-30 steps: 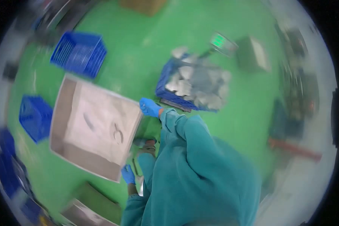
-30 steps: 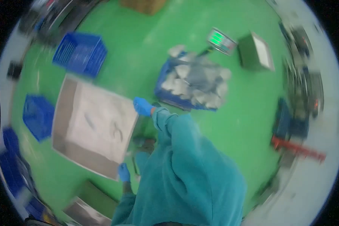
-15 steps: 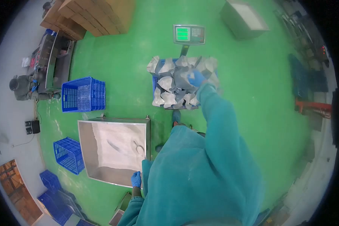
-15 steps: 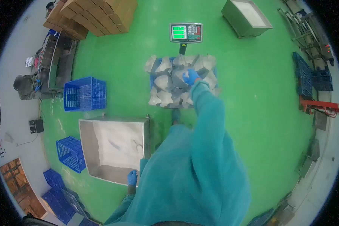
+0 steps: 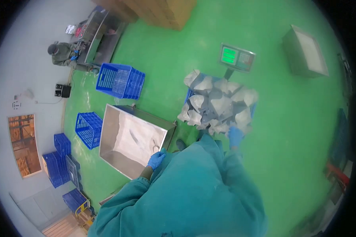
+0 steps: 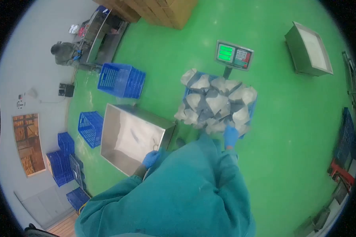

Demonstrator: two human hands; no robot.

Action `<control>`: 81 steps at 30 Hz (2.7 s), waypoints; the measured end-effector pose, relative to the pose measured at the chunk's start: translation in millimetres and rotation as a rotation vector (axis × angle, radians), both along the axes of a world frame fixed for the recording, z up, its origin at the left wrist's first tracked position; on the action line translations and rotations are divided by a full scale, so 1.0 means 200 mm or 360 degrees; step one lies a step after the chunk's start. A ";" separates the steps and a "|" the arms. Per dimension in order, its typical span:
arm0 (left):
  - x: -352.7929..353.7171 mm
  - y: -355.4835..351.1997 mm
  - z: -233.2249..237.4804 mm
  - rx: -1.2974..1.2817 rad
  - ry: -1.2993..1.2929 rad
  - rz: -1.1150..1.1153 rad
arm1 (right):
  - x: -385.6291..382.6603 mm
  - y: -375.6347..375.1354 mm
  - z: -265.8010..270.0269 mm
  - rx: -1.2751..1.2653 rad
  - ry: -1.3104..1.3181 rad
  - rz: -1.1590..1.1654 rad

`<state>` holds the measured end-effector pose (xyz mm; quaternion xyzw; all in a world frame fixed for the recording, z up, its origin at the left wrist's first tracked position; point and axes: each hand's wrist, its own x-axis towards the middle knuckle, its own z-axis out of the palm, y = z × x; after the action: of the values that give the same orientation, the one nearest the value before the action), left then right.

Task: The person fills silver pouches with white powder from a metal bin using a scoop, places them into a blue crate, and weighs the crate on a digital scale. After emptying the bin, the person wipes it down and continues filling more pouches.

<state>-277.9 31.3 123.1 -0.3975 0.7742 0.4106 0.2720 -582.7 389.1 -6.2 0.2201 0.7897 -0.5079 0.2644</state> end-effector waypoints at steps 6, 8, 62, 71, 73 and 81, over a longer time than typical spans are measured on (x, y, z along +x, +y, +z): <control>-0.08 -0.04 -0.15 -0.0017 0.0131 -0.0034 | 0.20 0.20 0.04 -0.0309 0.0059 -0.0160; -0.16 0.00 -0.03 0.0116 0.0138 0.0310 | 0.22 0.25 0.05 -0.0222 -0.0039 -0.0080; -2.05 -0.69 -2.39 -0.0701 0.0621 -0.0412 | -0.15 0.23 -1.17 0.0635 0.0085 -0.0466; -2.32 -1.14 -2.15 -0.0274 0.0460 -0.0492 | -0.13 -0.12 -1.19 0.0579 -0.0015 -0.0424; -2.34 -1.34 -2.22 -0.0218 0.0396 -0.0477 | -0.17 -0.23 -1.22 0.0561 -0.0033 -0.0391; -2.37 -2.21 -2.48 -0.0104 0.0544 -0.0488 | -0.45 -0.84 -1.45 0.0480 -0.0035 -0.0182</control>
<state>-751.7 -411.7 -372.8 -0.2085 0.8733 0.4004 0.1831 -673.3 220.7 -295.8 0.3075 0.8402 -0.3954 0.2076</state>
